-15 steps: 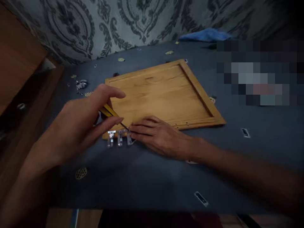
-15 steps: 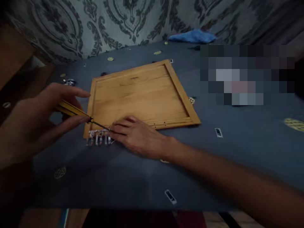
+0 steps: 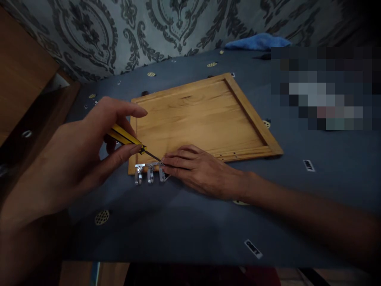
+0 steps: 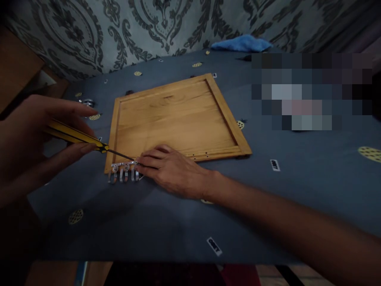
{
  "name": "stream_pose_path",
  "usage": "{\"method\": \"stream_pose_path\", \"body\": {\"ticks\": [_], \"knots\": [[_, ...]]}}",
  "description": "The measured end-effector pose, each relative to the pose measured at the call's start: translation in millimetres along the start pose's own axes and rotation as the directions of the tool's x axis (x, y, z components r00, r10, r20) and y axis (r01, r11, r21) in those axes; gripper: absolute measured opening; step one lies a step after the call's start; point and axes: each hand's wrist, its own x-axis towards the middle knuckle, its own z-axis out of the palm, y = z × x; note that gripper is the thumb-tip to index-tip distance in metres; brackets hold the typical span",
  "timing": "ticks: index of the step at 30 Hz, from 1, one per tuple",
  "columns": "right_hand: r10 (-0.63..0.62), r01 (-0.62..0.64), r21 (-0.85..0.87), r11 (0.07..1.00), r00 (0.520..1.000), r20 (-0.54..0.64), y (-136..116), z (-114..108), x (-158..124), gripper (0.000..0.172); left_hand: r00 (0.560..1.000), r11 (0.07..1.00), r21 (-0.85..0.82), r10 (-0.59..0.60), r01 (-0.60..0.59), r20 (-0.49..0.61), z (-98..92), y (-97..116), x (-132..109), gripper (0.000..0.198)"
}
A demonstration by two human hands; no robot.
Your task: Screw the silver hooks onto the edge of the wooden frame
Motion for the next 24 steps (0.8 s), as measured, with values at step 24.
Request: {"method": "stream_pose_path", "body": {"ticks": [24], "knots": [[-0.003,0.003,-0.021,1.000,1.000,-0.011,-1.2,-2.5,2.3,0.031,0.976,0.975,0.053,0.215,-0.216,0.024,8.5,1.3,6.8,0.042]]}}
